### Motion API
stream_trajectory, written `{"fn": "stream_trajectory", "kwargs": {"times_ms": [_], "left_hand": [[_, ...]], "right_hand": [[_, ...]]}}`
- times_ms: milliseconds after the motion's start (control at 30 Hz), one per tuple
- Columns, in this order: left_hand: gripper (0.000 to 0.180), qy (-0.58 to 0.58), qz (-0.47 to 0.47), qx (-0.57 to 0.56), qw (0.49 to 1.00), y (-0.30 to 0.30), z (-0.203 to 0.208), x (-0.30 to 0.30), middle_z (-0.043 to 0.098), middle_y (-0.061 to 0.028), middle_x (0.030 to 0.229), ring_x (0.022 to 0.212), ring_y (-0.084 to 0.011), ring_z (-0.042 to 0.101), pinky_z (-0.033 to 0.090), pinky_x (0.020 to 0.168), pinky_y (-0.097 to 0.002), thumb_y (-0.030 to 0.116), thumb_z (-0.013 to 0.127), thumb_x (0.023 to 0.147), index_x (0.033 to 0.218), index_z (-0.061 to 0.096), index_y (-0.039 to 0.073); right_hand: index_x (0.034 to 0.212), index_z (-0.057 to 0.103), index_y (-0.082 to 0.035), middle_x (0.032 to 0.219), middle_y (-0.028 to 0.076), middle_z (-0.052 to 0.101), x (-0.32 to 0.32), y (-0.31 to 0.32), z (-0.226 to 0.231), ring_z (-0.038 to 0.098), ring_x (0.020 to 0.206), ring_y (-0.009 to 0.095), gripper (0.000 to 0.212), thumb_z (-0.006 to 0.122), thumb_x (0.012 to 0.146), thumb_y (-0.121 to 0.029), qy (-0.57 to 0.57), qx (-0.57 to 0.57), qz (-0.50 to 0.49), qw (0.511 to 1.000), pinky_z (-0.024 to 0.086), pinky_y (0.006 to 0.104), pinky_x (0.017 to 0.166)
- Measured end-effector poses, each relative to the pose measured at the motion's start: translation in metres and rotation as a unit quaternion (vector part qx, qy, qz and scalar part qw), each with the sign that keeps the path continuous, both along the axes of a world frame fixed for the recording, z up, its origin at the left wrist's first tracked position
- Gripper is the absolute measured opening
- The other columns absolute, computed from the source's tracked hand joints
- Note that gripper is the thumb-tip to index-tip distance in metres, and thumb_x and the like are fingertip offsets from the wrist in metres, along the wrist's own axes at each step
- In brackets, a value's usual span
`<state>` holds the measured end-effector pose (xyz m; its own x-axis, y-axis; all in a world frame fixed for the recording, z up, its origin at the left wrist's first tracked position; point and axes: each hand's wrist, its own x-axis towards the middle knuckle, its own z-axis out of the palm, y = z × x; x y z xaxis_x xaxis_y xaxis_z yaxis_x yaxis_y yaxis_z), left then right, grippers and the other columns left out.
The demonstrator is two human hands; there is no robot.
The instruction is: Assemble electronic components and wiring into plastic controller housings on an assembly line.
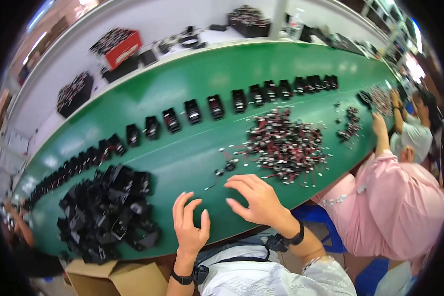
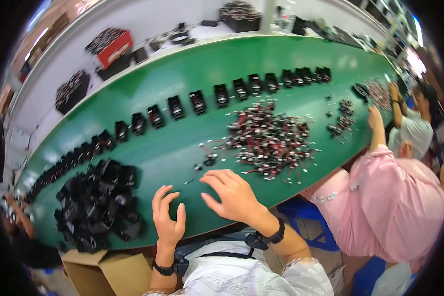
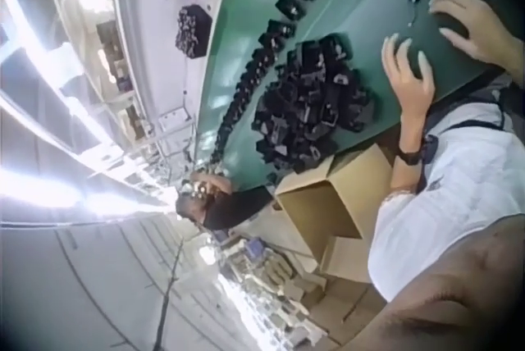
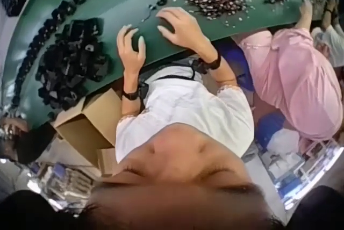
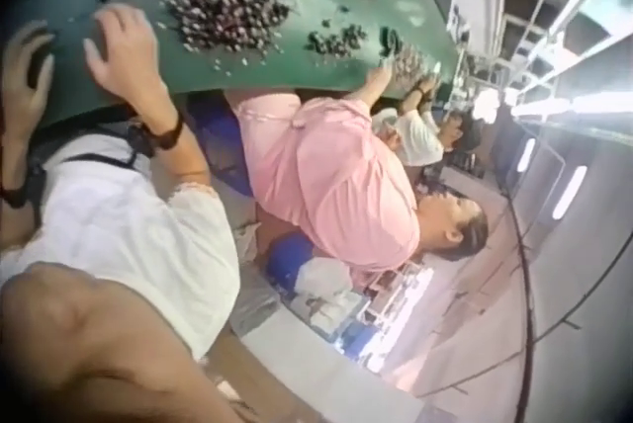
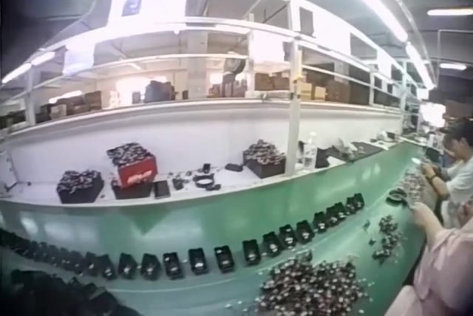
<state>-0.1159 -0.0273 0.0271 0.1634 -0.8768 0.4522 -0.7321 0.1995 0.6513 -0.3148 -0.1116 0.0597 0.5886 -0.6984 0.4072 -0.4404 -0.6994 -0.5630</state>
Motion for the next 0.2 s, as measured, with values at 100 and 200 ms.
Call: {"fn": "stream_trajectory", "kwargs": {"times_ms": [100, 200], "left_hand": [[0.015, 0.063, 0.019, 0.018, 0.998, 0.02, -0.005, 0.019, 0.067, -0.018, 0.105, 0.097, -0.0351, 0.065, 0.052, 0.085, -0.0409, 0.0, 0.066, 0.083, 0.098, 0.067, -0.001], [0.011, 0.076, 0.031, -0.015, 0.997, 0.042, 0.001, 0.024, 0.069, -0.0153, 0.089, 0.081, -0.0319, 0.067, 0.053, 0.075, -0.0371, -0.002, 0.067, 0.082, 0.092, 0.069, 0.0]], "right_hand": [[0.112, 0.066, -0.005, 0.118, 0.013, 0.067, 0.023, 0.014, -0.008, 0.063, 0.108, 0.033, 0.034, 0.076, 0.081, -0.016, -0.039, 0.026, -0.068, 0.997, 0.052, 0.0394, 0.091], [0.112, 0.067, -0.005, 0.119, 0.016, 0.067, 0.044, 0.016, 0.005, 0.063, 0.111, 0.032, 0.031, 0.074, 0.082, -0.012, -0.092, 0.058, -0.064, 0.992, 0.05, 0.0411, 0.094]]}}
